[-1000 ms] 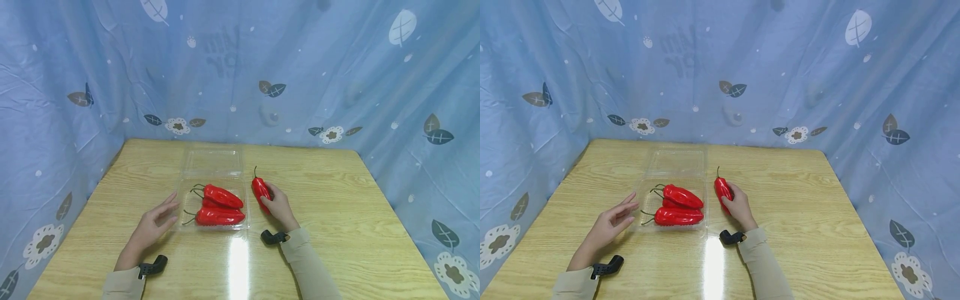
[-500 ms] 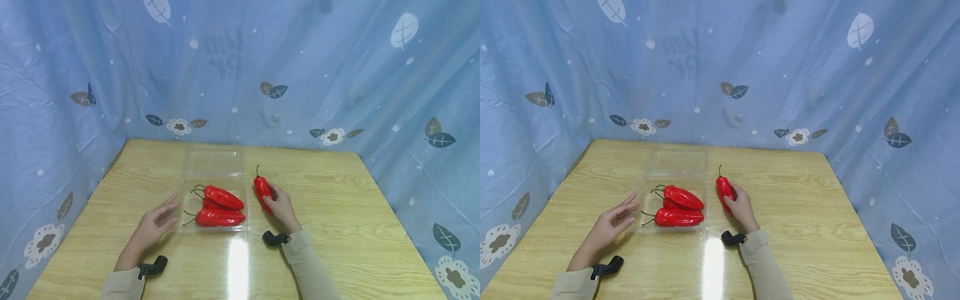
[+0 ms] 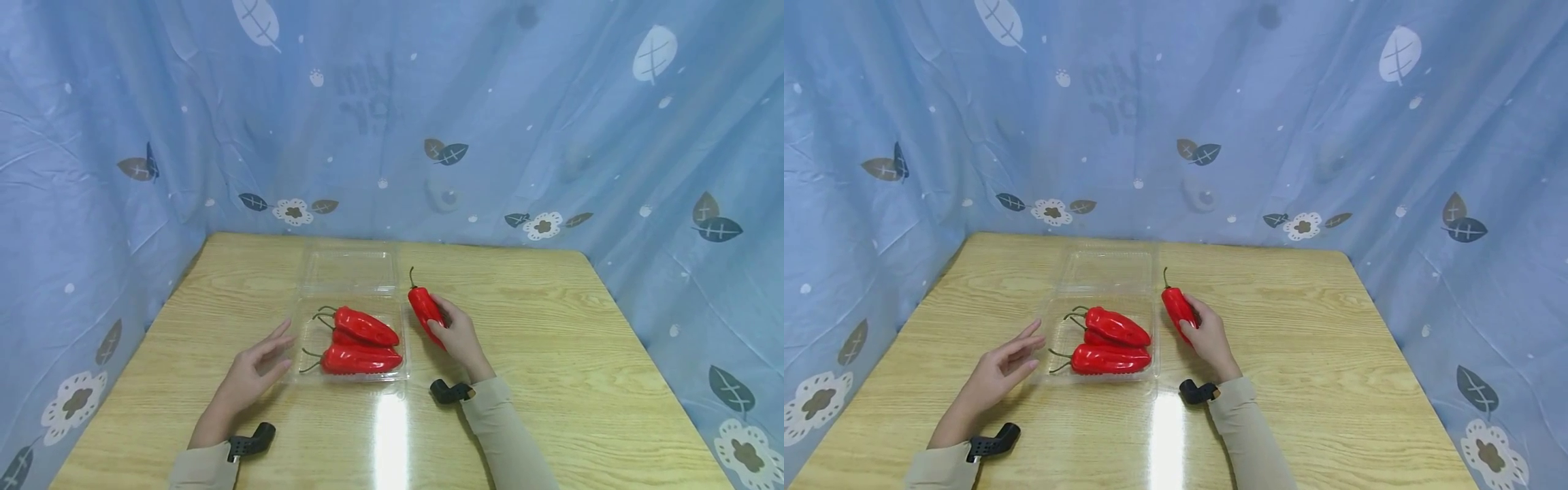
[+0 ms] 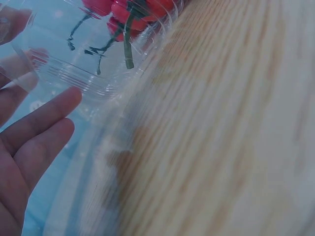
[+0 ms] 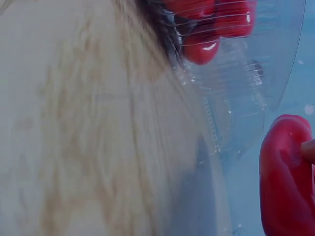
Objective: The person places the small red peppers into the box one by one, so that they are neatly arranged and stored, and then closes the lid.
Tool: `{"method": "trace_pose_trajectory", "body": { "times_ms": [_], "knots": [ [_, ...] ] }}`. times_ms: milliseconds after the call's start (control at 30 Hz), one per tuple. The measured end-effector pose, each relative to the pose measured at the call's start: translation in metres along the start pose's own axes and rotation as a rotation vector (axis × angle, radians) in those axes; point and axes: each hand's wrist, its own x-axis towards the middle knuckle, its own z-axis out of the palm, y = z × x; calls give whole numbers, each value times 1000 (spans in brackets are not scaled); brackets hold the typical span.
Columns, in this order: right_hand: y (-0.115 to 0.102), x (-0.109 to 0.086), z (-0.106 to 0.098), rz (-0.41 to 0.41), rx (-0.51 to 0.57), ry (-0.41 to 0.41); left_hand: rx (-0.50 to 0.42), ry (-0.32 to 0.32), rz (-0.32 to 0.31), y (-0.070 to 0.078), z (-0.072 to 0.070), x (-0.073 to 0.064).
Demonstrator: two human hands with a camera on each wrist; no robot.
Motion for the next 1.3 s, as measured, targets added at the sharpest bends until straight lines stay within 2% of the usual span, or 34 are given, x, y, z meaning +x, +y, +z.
{"method": "trace_pose_trajectory", "body": {
  "times_ms": [300, 400, 633, 733, 867, 1167, 1300],
  "knots": [
    [-7, -1, -6, -17, 69, -58, -8, 2, -13, 1, 1, -1],
    [-10, 0, -9, -15, 89, -80, -4, -2, 7, 2, 1, 0],
    [-41, -5, -16, -71, 60, -136, -23, -11, 41, 5, -2, 3],
    [-41, 0, -16, -89, 56, -167, -19, -12, 30, 4, -3, 4],
    [-39, 9, -17, -131, 7, -214, -4, -18, 9, 1, -3, 4],
    [-59, 28, -15, -203, -161, -346, 9, -15, 6, 1, -3, 3],
    [-68, 38, -11, -193, -215, -415, 4, -21, -3, 0, -2, 2]
  ]
}}
